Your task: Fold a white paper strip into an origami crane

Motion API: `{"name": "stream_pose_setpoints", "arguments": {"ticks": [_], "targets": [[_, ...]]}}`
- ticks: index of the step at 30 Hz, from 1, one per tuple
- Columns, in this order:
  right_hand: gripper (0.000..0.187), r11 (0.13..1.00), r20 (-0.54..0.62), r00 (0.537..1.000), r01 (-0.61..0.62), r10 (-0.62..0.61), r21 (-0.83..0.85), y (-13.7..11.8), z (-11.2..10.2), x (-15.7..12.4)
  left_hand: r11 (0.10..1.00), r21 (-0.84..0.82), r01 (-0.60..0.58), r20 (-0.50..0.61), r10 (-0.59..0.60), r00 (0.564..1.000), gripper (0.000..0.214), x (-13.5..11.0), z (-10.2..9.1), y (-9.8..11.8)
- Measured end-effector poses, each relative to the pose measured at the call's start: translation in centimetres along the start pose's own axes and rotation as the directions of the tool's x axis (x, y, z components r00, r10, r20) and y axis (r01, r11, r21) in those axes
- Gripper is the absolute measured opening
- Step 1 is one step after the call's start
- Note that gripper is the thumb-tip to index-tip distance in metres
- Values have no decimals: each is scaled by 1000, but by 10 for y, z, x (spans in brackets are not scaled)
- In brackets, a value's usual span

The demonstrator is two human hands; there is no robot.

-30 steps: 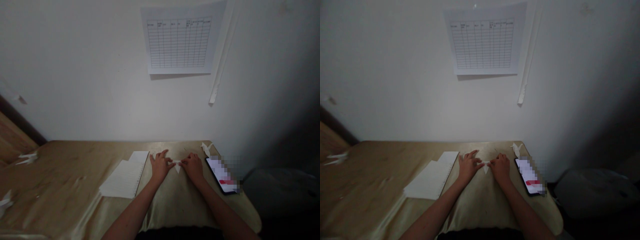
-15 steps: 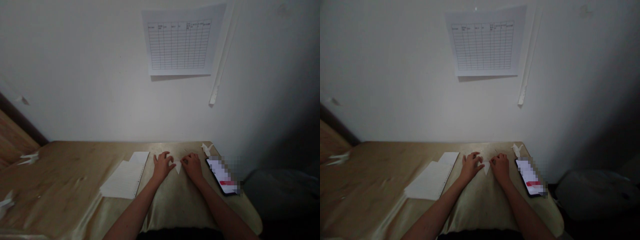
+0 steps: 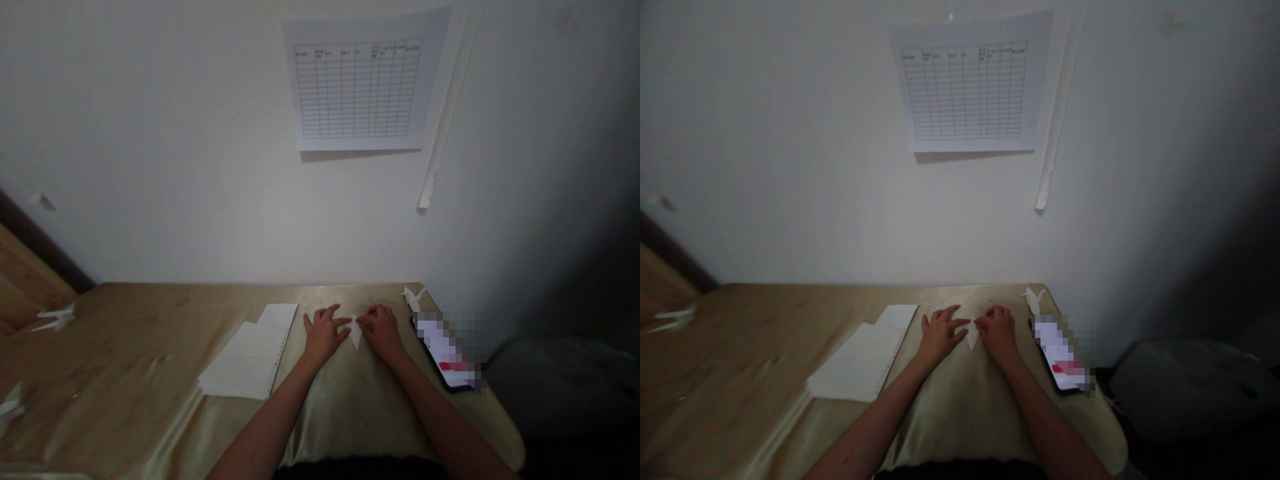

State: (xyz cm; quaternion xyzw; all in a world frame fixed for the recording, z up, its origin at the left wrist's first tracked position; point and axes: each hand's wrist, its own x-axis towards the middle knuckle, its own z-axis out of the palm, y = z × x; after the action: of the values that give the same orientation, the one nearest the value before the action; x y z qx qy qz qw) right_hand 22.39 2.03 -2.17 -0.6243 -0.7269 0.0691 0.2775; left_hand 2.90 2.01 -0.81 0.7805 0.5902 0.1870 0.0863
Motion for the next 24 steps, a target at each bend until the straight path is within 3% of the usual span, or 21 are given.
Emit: {"name": "stream_pose_setpoints", "arguments": {"ticks": [19, 24], "targets": [[24, 1000, 58, 998, -6, 5, 15, 7, -1, 1, 999, -38, -8, 12, 8, 1000, 29, -1, -3, -2], [24, 999, 55, 998, 5, -7, 35, 6, -4, 0, 996, -83, 39, -22, -41, 999, 23, -2, -6, 3]]}}
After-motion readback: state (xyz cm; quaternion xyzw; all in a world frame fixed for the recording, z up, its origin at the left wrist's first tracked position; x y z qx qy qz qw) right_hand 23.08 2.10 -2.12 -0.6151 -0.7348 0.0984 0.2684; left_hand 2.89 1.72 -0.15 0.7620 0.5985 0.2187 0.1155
